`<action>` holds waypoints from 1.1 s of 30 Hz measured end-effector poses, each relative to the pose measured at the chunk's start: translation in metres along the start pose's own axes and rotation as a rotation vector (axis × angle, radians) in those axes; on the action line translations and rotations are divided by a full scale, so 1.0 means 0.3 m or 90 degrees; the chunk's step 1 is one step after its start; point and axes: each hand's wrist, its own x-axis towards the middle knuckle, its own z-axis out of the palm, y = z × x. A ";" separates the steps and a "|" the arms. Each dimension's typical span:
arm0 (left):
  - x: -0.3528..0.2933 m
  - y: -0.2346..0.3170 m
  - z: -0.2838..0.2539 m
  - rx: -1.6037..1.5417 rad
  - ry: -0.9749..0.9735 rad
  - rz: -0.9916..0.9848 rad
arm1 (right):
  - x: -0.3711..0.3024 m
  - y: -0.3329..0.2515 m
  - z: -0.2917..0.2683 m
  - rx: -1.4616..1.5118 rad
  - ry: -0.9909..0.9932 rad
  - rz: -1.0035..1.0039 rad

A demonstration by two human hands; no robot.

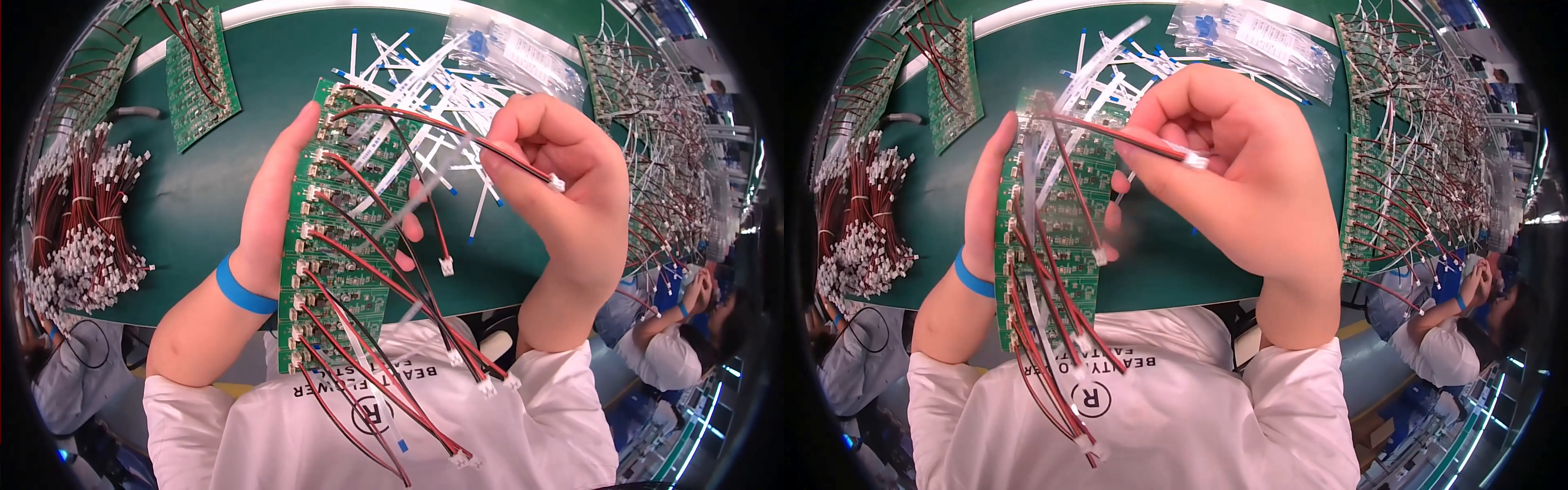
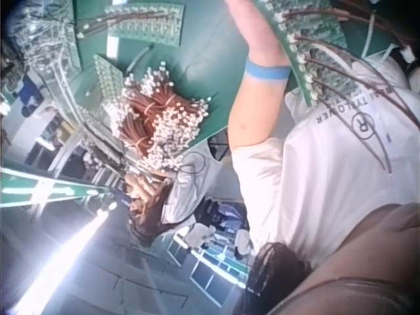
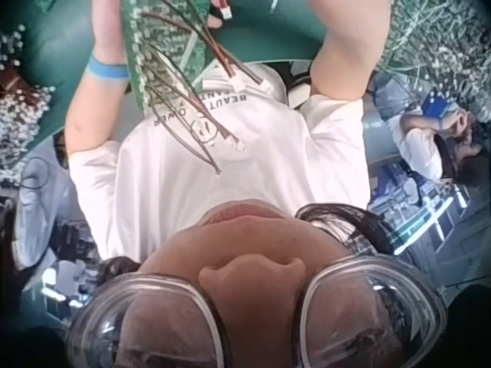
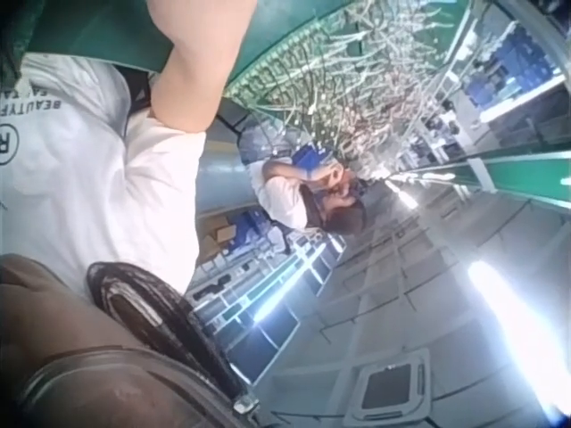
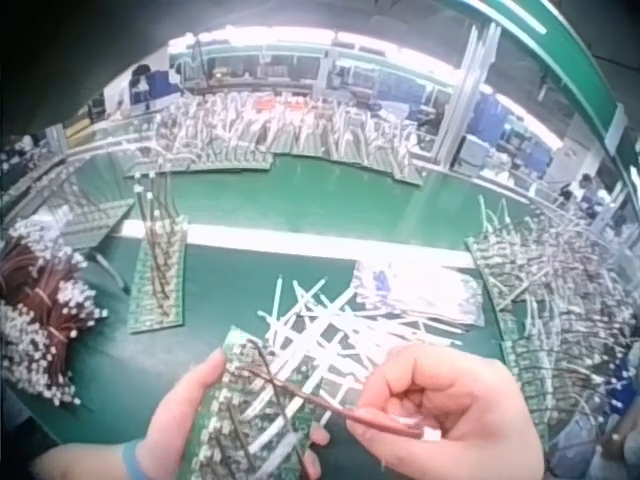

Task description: The person picks up circuit board panels and connects flat ribbon cables into connectors across the boards by hand, placing each completed panel onto the table.

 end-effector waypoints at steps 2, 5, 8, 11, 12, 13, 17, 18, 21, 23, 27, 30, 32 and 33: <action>0.009 -0.006 -0.019 0.015 -0.030 0.000 | 0.011 0.002 -0.012 -0.042 -0.008 0.044; -0.001 -0.018 -0.033 0.050 -0.062 0.013 | 0.053 0.058 -0.045 -0.184 -0.050 0.138; -0.013 -0.023 -0.016 0.102 -0.064 0.041 | 0.078 0.124 -0.061 -0.282 0.002 0.051; -0.011 -0.030 -0.031 0.074 -0.040 0.014 | 0.062 0.091 0.016 -0.228 0.023 -0.080; -0.008 -0.031 -0.029 0.119 -0.016 0.004 | 0.060 0.118 0.027 -0.223 0.026 -0.126; -0.010 -0.032 -0.028 0.116 -0.014 0.004 | 0.061 0.123 0.036 -0.222 0.024 -0.125; -0.027 -0.032 -0.014 0.183 0.024 0.047 | 0.064 0.126 0.056 -0.374 0.006 -0.287; -0.026 -0.034 -0.016 0.198 0.012 0.054 | 0.066 0.125 0.053 -0.412 0.009 -0.323; -0.021 -0.039 -0.025 0.206 0.005 0.057 | 0.064 0.124 0.055 -0.449 0.027 -0.351; -0.019 -0.043 -0.029 0.199 0.010 0.053 | 0.064 0.126 0.049 -0.461 0.013 -0.363; -0.018 -0.048 -0.029 0.209 0.013 0.058 | 0.067 0.130 0.044 -0.461 -0.004 -0.367; -0.023 -0.049 -0.033 0.210 0.017 0.068 | 0.074 0.139 0.051 -0.440 0.000 -0.389; -0.022 -0.052 -0.036 0.213 0.021 0.074 | 0.075 0.136 0.048 -0.451 -0.010 -0.410; -0.019 -0.052 -0.042 0.194 0.001 0.069 | 0.072 0.137 0.046 -0.452 -0.008 -0.408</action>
